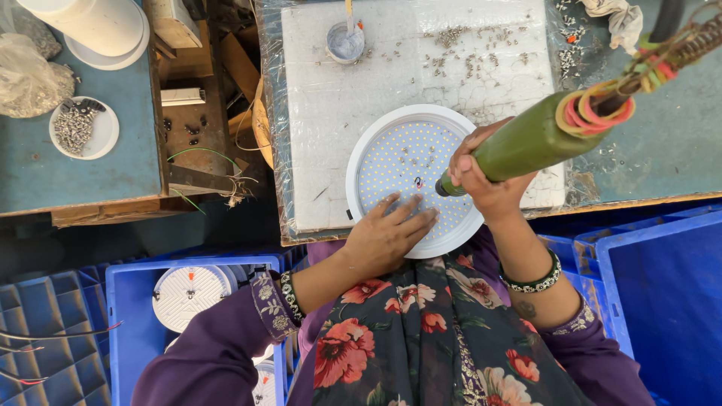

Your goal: The person uses a green handheld tool to apply adhesive or secure components onto a circular LED light panel. They rotate the panel with their left hand while applying the substance with the tool in their right hand, working on a cluttered workbench.

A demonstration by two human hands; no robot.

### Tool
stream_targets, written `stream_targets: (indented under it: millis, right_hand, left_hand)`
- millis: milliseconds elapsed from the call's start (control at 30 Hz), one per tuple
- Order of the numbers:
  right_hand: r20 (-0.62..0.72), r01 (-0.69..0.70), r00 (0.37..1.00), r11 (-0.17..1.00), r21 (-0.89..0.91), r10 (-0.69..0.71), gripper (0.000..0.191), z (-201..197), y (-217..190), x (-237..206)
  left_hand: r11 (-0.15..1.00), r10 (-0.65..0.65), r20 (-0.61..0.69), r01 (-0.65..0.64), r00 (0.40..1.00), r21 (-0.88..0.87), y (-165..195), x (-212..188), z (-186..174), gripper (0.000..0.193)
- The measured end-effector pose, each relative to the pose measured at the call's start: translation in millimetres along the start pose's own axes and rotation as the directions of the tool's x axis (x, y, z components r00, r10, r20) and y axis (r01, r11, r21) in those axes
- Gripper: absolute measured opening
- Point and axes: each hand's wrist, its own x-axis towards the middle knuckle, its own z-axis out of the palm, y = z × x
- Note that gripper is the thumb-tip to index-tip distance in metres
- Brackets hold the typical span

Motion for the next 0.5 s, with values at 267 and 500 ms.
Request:
stream_targets:
  millis: [267, 500]
  right_hand:
    - [0.068, 0.052, 0.997, 0.996, -0.077, -0.047, 0.026, 3, 6, 7]
    - [-0.081, 0.068, 0.994, 0.998, -0.006, -0.068, 0.019, -12, -17, 37]
  left_hand:
    - [0.999, -0.024, -0.037, 0.022, 0.999, -0.048, -5, 8, 9, 0.078]
    - [0.890, -0.146, -0.160, 0.059, 0.976, -0.451, -41, 16, -5, 0.069]
